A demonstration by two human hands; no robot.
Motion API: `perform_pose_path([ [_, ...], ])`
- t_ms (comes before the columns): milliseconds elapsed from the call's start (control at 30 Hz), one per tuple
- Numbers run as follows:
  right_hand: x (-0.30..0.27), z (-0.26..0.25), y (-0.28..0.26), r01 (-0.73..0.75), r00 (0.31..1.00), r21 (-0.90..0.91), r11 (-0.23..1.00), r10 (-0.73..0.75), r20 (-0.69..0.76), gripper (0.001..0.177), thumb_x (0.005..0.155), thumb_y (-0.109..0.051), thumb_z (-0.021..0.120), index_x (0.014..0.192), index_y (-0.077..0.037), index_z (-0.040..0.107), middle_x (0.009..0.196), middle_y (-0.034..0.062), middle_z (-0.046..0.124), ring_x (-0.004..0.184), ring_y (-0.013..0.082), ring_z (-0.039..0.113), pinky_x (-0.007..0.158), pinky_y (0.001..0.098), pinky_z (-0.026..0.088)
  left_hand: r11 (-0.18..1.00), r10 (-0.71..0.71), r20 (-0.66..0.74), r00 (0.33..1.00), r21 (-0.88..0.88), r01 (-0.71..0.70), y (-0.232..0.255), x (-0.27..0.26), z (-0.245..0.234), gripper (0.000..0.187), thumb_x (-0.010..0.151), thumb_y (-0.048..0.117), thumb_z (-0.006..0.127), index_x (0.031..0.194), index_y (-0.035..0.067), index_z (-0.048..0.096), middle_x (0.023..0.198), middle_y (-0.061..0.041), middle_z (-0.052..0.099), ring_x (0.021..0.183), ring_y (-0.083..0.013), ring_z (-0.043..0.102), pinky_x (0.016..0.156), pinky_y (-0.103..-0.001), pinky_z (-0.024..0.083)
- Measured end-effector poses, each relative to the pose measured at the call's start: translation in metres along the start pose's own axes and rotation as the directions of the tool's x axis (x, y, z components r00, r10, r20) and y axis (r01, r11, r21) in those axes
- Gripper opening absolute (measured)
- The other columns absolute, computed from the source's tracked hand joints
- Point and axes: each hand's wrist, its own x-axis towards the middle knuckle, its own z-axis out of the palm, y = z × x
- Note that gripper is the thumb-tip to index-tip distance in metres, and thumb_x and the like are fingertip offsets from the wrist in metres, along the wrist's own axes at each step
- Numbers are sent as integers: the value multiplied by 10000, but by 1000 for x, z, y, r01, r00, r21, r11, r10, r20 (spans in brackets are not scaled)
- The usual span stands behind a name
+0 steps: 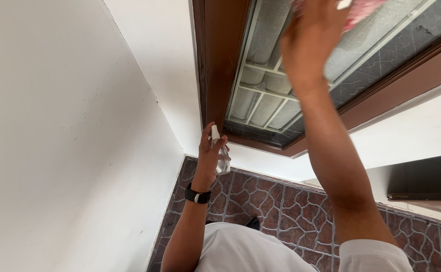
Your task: The person cleans a window frame and glass pane using a spray bottle and a cloth. They repeatedly spray the surface and wipe it down with a red and white checkered cloth, focusing on the upper sections of the window.
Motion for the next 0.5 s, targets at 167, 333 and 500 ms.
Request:
perform_pose_path([
  [167, -9, -18, -13, 155, 971, -50, 987, -161, -177, 683, 696, 244, 563, 1301, -43, 699, 1371, 190, 537, 1286, 411, 459, 1080, 566, 428, 1000, -20, -23, 1000, -20, 19, 11, -6, -7, 694, 915, 158, 684, 1543, 199, 390, 939, -41, 630, 777, -138, 632, 571, -326, 592],
  [333, 13, -15, -5, 31, 991, 72, 997, -21, -135, 476, 740, 299, 576, 1094, 2, 689, 959, 170, 551, 865, 336, 513, 746, 509, 387, 998, -38, -101, 994, -50, 34, 17, -9, -18, 689, 908, 134, 666, 1538, 198, 396, 942, -50, 642, 765, -142, 629, 564, -324, 593],
  [500, 21, -8, -8, 153, 988, -83, 985, -151, 25, 293, 753, 203, 620, 925, -30, 578, 830, 118, 451, 786, 295, 480, 749, 490, 372, 999, -1, -50, 999, -48, -1, 6, -7, -18, 666, 939, 132, 665, 1543, 189, 390, 952, -61, 637, 786, -143, 642, 612, -312, 582],
])
